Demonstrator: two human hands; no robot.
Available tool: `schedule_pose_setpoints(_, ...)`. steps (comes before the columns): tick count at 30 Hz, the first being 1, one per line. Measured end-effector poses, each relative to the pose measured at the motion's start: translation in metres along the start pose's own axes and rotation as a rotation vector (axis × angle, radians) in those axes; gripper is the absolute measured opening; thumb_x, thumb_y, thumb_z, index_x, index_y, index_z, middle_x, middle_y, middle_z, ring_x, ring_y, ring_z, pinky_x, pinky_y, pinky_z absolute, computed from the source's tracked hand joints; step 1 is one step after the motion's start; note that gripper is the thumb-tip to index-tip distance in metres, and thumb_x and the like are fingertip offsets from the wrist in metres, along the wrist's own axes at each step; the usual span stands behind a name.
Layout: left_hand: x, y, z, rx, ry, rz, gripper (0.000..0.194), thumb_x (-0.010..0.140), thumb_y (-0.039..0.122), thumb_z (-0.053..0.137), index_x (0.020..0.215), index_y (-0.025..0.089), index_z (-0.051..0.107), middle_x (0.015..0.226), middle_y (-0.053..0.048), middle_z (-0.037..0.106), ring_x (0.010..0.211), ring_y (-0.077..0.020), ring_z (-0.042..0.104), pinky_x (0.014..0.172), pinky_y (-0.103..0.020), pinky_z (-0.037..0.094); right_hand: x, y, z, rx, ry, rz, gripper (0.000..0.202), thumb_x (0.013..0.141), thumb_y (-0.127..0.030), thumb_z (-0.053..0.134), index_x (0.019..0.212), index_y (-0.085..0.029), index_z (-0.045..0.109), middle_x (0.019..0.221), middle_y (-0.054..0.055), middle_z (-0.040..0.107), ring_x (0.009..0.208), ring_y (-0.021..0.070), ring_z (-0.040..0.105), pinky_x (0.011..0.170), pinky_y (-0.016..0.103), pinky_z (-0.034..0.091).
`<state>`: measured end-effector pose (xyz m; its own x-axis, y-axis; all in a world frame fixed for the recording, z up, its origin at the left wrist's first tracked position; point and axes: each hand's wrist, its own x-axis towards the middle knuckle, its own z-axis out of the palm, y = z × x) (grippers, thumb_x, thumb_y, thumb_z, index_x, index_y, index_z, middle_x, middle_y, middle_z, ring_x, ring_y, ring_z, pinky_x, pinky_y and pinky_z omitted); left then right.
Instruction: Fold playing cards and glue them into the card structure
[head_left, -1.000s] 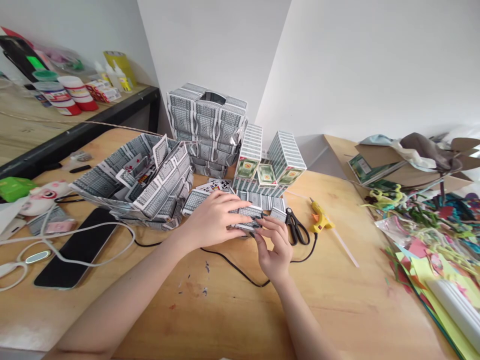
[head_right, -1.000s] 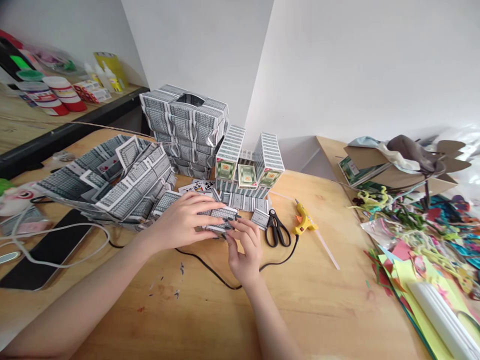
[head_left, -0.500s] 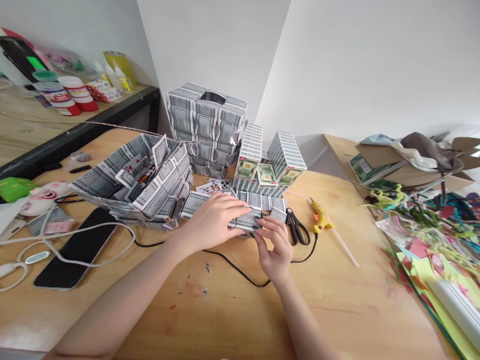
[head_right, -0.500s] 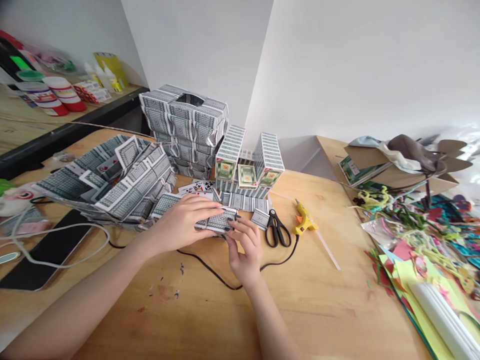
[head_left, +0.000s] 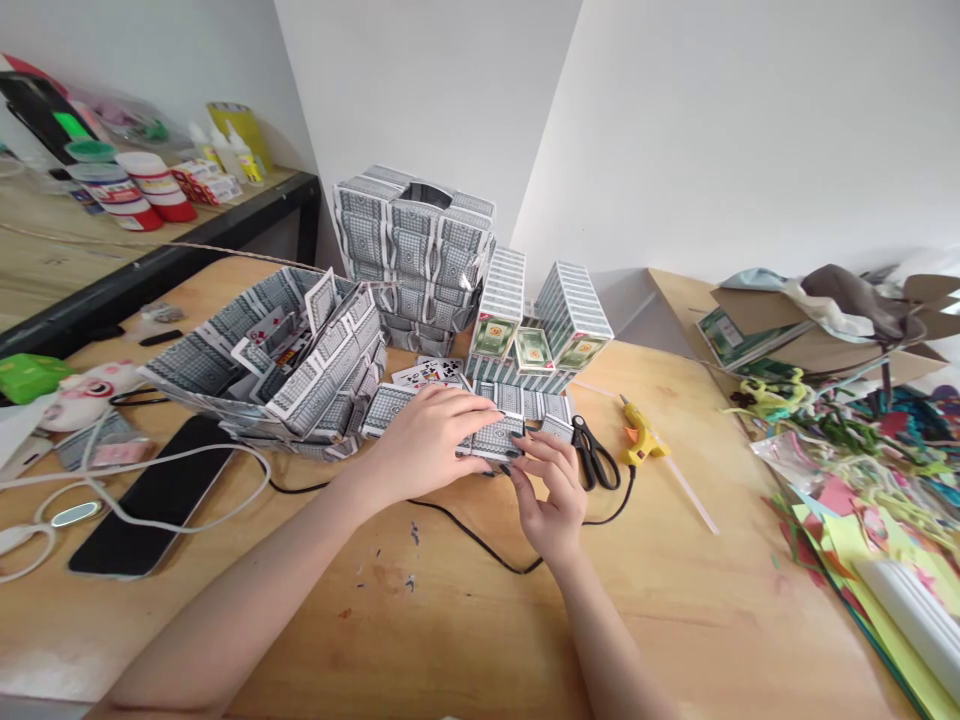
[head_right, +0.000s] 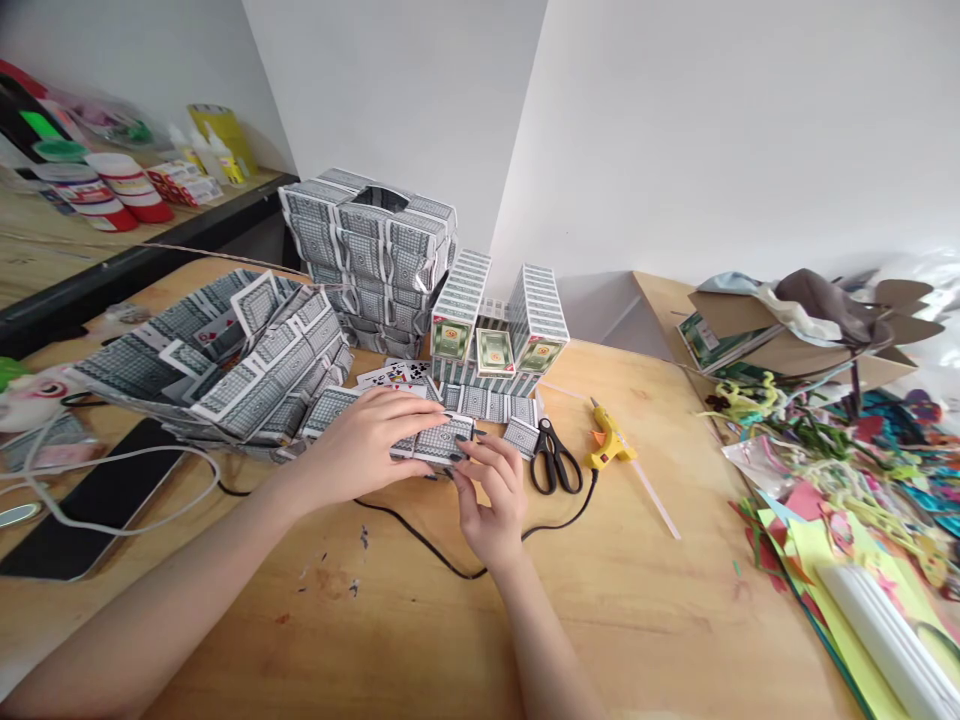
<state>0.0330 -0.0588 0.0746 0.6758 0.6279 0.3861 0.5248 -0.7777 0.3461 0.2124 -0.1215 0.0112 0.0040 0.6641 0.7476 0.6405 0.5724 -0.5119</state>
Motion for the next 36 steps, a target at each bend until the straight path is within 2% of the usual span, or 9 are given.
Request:
schedule_pose_setpoints(11,0.000,0.001,-0.003,0.017,-0.035,-0.012,0.043,0.069,0.030,0.066,0.110,0.023,0.056,0.116,-0.001,0.057,0.107,-0.0207,0.048,0.093,-0.038,0.035,-0.001,0.001,-0.001,0.000,-0.004,-0.005,0.019,0.074,-0.006,0.058,0.084,-0.022,0.058,0.094,0.006,0.066,0.098,0.0244,0.054,0.079,0.048,0.046)
schedule_pose_setpoints(23,-0.001,0.001,-0.006,-0.006,-0.042,-0.020,0.045,0.068,0.038,0.066,0.110,0.025,0.056,0.117,-0.001,0.057,0.108,-0.0217,0.048,0.095,-0.040,0.033,-0.001,0.001,0.000,-0.003,-0.001,-0.003,0.016,0.075,-0.008,0.058,0.084,-0.022,0.059,0.094,0.006,0.066,0.097,0.0239,0.055,0.078,0.047,0.047)
schedule_pose_setpoints(30,-0.002,-0.001,-0.011,-0.048,-0.083,-0.032,0.035,0.078,0.032,0.053,0.113,0.028,0.054,0.120,0.000,0.055,0.112,-0.0216,0.045,0.098,-0.042,0.030,-0.001,0.001,0.000,-0.007,0.004,-0.005,0.016,0.075,-0.008,0.057,0.084,-0.021,0.058,0.094,0.006,0.066,0.096,0.0242,0.055,0.078,0.047,0.046)
schedule_pose_setpoints(36,-0.001,-0.001,-0.011,-0.064,-0.105,-0.031,0.033,0.081,0.028,0.051,0.114,0.029,0.054,0.120,0.002,0.055,0.111,-0.0199,0.046,0.099,-0.042,0.029,-0.001,-0.001,0.000,-0.008,0.005,-0.012,0.016,0.075,-0.008,0.057,0.083,-0.022,0.058,0.094,0.006,0.066,0.096,0.0242,0.055,0.078,0.047,0.047)
